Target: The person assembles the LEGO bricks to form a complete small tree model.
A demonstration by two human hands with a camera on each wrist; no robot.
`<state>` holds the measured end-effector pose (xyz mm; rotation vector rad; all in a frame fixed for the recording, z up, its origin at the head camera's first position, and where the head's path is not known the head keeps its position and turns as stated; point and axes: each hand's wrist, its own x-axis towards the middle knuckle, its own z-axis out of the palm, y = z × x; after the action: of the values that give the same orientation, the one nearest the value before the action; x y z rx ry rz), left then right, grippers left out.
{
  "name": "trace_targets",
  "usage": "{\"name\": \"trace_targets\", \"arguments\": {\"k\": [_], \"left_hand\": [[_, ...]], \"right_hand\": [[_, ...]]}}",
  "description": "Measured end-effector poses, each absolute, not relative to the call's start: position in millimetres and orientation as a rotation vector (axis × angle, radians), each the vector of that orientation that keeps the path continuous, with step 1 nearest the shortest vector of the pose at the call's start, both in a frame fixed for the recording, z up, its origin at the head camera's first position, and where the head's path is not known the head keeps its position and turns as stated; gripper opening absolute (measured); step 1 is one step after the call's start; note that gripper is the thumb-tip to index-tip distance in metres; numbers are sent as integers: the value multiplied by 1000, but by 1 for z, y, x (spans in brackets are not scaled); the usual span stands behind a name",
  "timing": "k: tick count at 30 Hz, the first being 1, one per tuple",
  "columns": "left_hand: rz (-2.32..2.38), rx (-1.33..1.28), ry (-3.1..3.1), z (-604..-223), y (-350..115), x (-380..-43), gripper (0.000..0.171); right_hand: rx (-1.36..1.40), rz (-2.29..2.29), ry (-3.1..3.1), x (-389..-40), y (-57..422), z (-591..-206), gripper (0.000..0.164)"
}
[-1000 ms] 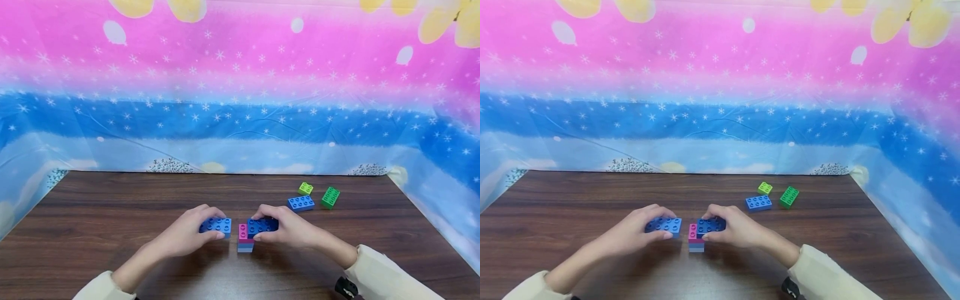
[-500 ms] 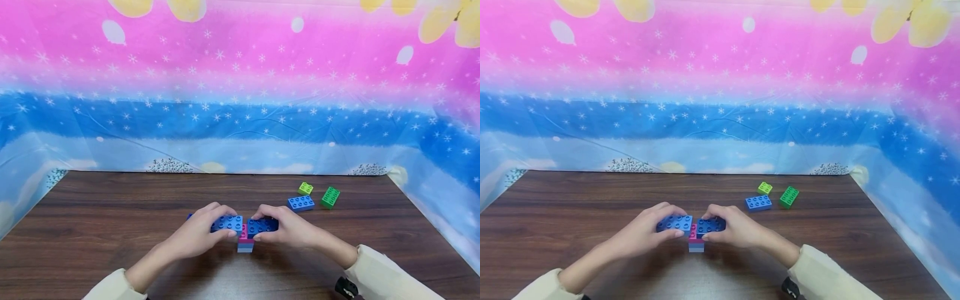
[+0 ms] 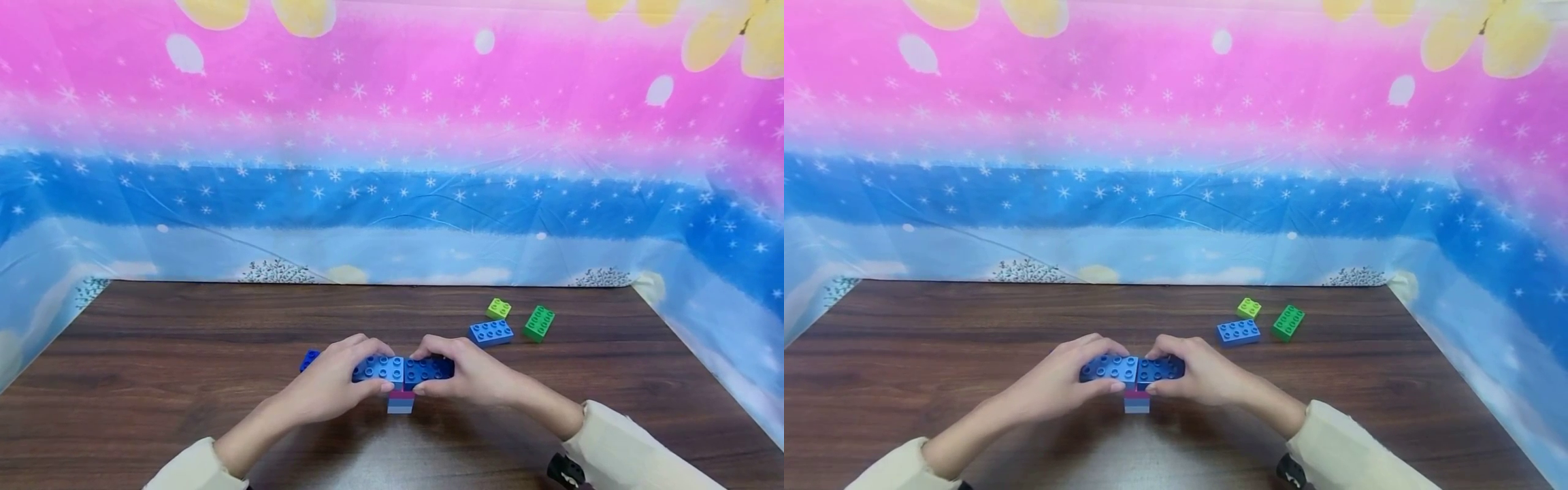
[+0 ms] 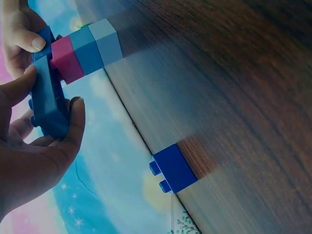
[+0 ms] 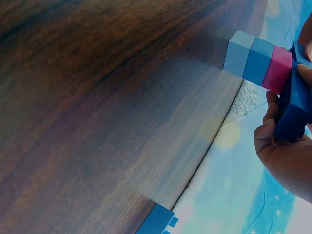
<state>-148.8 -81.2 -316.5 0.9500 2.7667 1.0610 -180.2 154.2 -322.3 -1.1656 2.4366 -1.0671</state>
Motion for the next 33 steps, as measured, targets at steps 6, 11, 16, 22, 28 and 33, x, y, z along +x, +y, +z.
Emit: {"name": "trace_targets", "arguments": {"k": [6,11,16,22,28,33], "left_hand": [[1076,950,2752,-317,-80,-149,29],[1098,967,2736,-318,-79,-150,28],[1129,972,2698,-318,-79,-151,25],[1148,954,2667,-317,-79,-152,25],[1170,948,2641,-317,-79,-153,24],[1174,935,2622,-317,-80,-154,24]], "right_hand": [[-1172,-1064,2437,-180,154,-322,24],[-1179,-1068,2435,-179,154,-322,24],[-1186,-1071,2434,-179,154,-322,23],[-1184,-1070,2439,-179,154,-322,24],[-1183,-1069,2437,-180,154,-322,24],[-1179,-1066,2441,-180,154,-322,24]]}}
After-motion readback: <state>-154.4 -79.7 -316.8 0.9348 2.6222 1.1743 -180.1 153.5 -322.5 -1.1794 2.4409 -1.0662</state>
